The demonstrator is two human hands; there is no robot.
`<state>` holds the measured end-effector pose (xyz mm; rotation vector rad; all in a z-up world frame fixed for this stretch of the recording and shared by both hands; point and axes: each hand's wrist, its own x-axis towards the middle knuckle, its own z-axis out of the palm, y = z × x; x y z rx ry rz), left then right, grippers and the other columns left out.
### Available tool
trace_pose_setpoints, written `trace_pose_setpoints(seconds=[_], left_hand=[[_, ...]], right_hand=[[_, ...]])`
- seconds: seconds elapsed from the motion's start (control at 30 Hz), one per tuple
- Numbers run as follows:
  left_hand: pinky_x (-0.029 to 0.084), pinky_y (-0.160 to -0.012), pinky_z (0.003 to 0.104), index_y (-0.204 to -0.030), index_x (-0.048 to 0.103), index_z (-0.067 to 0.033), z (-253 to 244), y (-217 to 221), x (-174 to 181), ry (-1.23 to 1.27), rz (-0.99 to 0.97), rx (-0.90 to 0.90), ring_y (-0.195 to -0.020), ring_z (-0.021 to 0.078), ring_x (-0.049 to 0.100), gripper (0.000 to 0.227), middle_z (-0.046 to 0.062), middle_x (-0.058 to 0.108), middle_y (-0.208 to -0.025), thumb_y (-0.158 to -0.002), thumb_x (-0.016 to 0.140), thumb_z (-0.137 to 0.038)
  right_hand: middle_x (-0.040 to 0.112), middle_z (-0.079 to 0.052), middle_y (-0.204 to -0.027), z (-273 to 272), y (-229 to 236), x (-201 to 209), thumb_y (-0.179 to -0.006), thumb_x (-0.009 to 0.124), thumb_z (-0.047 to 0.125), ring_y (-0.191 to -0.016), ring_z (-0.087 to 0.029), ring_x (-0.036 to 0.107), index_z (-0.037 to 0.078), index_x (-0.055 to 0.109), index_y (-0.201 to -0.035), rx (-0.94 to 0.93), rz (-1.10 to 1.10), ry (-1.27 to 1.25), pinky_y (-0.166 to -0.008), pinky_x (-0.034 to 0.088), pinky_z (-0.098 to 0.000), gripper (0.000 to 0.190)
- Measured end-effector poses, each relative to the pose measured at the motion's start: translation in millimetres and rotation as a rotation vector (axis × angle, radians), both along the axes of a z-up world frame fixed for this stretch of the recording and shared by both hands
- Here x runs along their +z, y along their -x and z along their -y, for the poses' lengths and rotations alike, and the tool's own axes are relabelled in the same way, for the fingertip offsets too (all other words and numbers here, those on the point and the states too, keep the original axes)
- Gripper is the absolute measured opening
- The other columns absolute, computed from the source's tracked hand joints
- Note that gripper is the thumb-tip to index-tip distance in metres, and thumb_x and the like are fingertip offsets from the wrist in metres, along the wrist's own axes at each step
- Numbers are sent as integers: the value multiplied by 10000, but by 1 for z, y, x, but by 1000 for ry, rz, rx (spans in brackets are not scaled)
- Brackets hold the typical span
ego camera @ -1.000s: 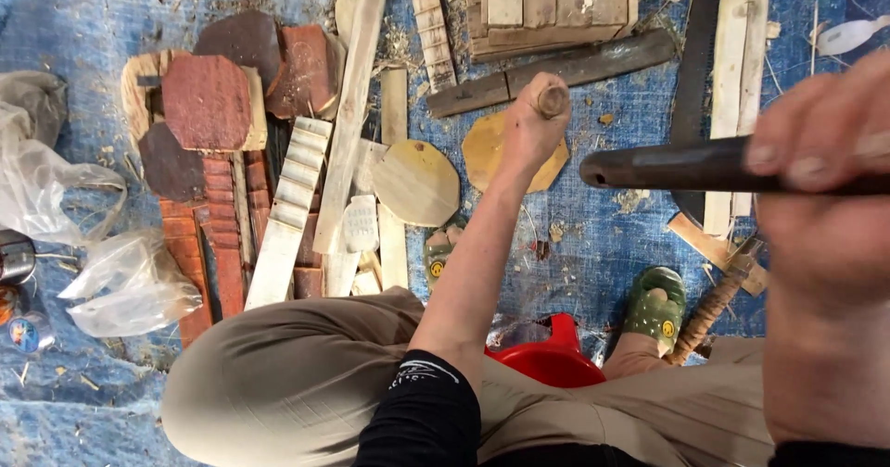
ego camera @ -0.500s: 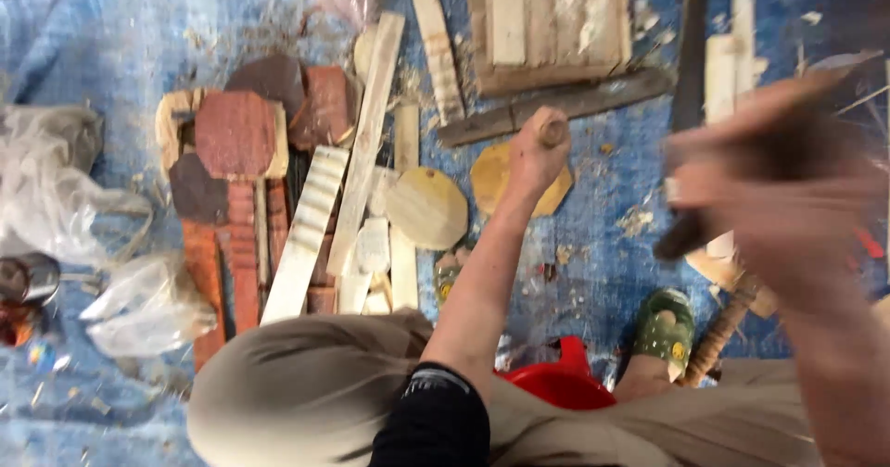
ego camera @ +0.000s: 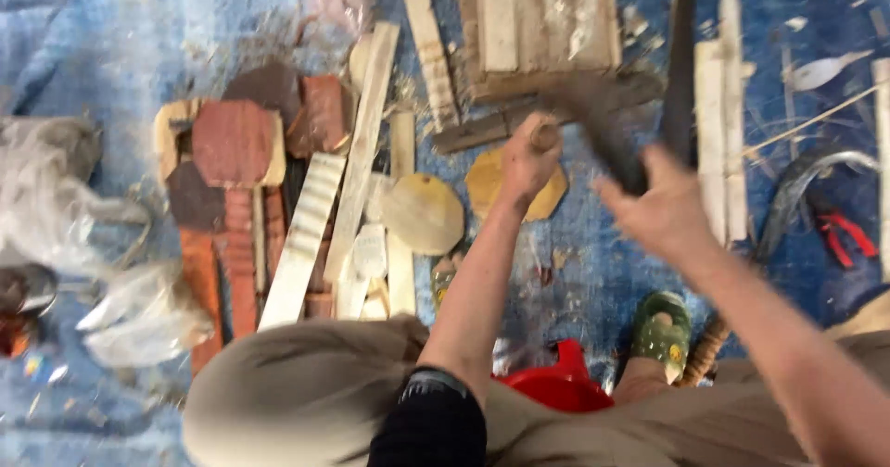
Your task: Shaping and smoothing wooden components using a curved blade, hammer, and chisel on a workshop floor.
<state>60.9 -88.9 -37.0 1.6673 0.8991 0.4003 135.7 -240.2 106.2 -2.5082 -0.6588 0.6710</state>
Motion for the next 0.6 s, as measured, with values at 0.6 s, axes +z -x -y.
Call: trace_pose_setpoints(seconds=[0.6], left_hand=[[518,-845,499,-1096,613,-136,6,9,-4,-16,9,-2,-971,357,619,185,108,660,-1045,-913,629,-121]], right_hand=[[697,-121,-849,42,-15,-91,-897,693,275,-625,-214,579,136,696,-1053,349,812,139,-511,445,-349,209]])
